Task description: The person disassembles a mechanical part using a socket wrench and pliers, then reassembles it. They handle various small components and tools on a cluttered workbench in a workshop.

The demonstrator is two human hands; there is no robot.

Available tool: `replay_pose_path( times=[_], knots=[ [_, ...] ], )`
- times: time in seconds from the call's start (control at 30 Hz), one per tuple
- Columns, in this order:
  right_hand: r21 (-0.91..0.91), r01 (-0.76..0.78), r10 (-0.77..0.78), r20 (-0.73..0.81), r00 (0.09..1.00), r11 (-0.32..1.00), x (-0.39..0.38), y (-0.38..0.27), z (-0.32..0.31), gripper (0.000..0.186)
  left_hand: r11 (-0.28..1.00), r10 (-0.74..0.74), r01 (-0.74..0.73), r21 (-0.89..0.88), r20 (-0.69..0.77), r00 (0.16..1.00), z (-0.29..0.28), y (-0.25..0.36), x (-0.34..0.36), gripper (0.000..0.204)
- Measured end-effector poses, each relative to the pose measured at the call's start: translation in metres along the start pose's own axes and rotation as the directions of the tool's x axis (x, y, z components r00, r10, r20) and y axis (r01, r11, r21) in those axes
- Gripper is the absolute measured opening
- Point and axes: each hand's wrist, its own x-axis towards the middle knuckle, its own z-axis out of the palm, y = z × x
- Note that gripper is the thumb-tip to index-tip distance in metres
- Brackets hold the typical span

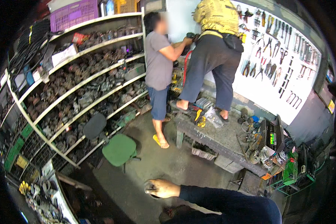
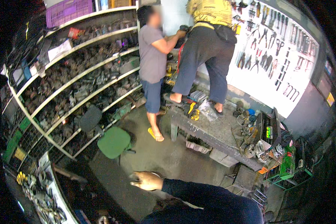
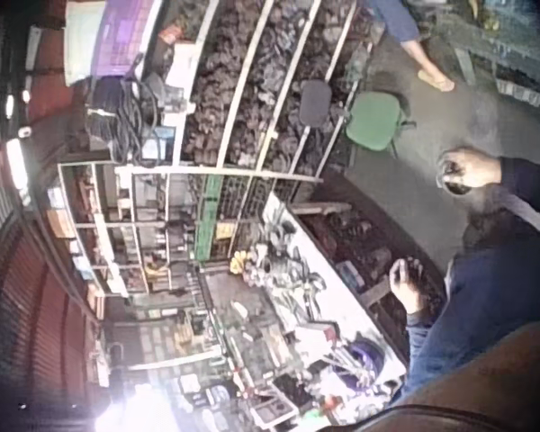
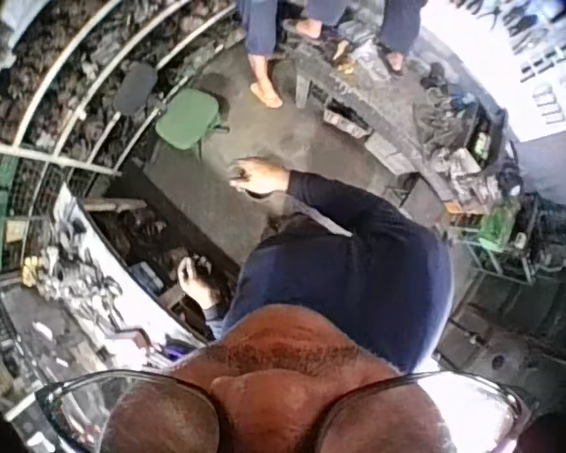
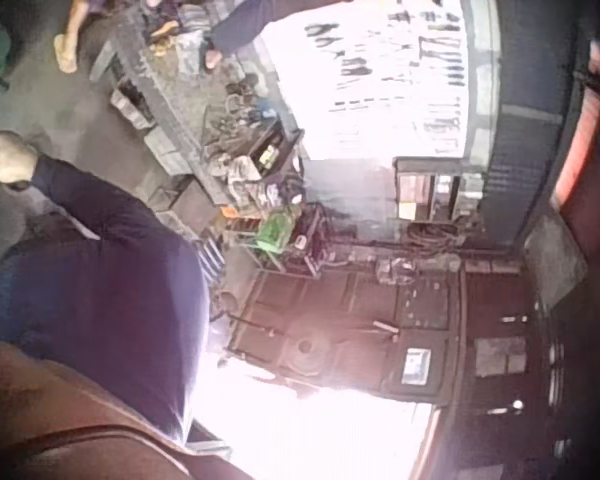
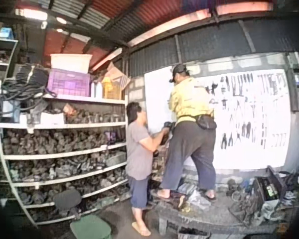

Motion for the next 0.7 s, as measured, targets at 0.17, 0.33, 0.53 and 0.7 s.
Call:
replay_pose_path(
  times=[0.17, 0.33, 0.53, 0.7],
  knots=[
    [-0.065, -0.205, 0.191, -0.179, 0.965, 0.977, -0.041, 0.031, -0.057, 0.046, 0.991, 0.111, -0.125, 0.044, 0.231, 0.967, 0.066, 0.010, 0.043, 0.018],
    [0.135, -0.333, 0.359, -0.319, 0.877, 0.933, -0.085, 0.031, -0.050, 0.031, 0.988, 0.131, -0.149, 0.035, 0.311, 0.941, 0.106, 0.030, 0.081, 0.011],
    [-0.014, -0.301, 0.299, -0.086, 0.950, 0.953, -0.108, 0.070, -0.015, 0.042, 0.851, 0.304, -0.425, 0.308, 0.371, 0.878, 0.053, -0.021, 0.110, 0.017],
    [-0.361, -0.260, 0.329, 0.143, 0.934, 0.895, -0.105, 0.066, 0.031, 0.032, 0.482, 0.091, -0.138, 0.865, 0.107, 0.990, -0.118, -0.162, 0.137, 0.035]
  ],
)
